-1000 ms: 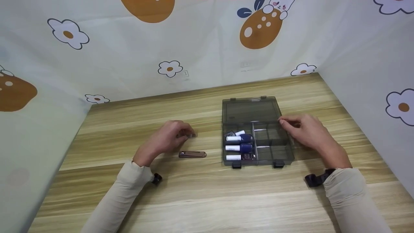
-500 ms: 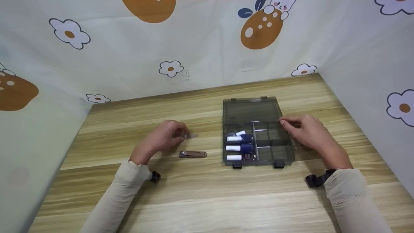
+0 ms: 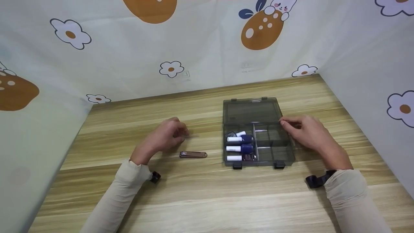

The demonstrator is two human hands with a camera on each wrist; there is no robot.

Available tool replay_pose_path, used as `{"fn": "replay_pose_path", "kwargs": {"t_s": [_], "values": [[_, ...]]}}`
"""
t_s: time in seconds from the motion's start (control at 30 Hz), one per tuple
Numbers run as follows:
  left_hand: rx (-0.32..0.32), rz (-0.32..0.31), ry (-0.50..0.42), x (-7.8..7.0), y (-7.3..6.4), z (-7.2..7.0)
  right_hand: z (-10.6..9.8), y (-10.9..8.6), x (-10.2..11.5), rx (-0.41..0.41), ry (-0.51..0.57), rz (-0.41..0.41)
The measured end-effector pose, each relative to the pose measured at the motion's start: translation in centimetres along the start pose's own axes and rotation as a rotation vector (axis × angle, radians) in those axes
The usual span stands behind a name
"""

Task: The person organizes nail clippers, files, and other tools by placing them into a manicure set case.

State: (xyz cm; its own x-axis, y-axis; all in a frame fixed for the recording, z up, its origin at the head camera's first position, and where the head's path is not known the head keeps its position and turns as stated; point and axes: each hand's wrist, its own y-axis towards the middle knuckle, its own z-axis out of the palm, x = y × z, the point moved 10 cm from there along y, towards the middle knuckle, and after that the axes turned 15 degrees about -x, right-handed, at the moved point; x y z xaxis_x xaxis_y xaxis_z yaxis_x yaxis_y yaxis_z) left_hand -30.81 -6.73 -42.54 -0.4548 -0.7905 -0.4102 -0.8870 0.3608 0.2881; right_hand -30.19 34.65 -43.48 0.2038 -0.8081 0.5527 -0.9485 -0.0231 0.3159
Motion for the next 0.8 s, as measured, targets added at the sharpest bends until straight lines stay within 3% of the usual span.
{"fn": "replay_pose_path", "kwargs": {"t_s": [0.37,0.8], "values": [[0.013,0.035,0.013,-0.6,0.0,0.4,0.0,0.0,0.1,0.000,0.001,-0.004],[0.007,0.029,-0.025,-1.0,0.2,0.6,-0.1,0.0,0.1,0.002,0.013,-0.009]]}}
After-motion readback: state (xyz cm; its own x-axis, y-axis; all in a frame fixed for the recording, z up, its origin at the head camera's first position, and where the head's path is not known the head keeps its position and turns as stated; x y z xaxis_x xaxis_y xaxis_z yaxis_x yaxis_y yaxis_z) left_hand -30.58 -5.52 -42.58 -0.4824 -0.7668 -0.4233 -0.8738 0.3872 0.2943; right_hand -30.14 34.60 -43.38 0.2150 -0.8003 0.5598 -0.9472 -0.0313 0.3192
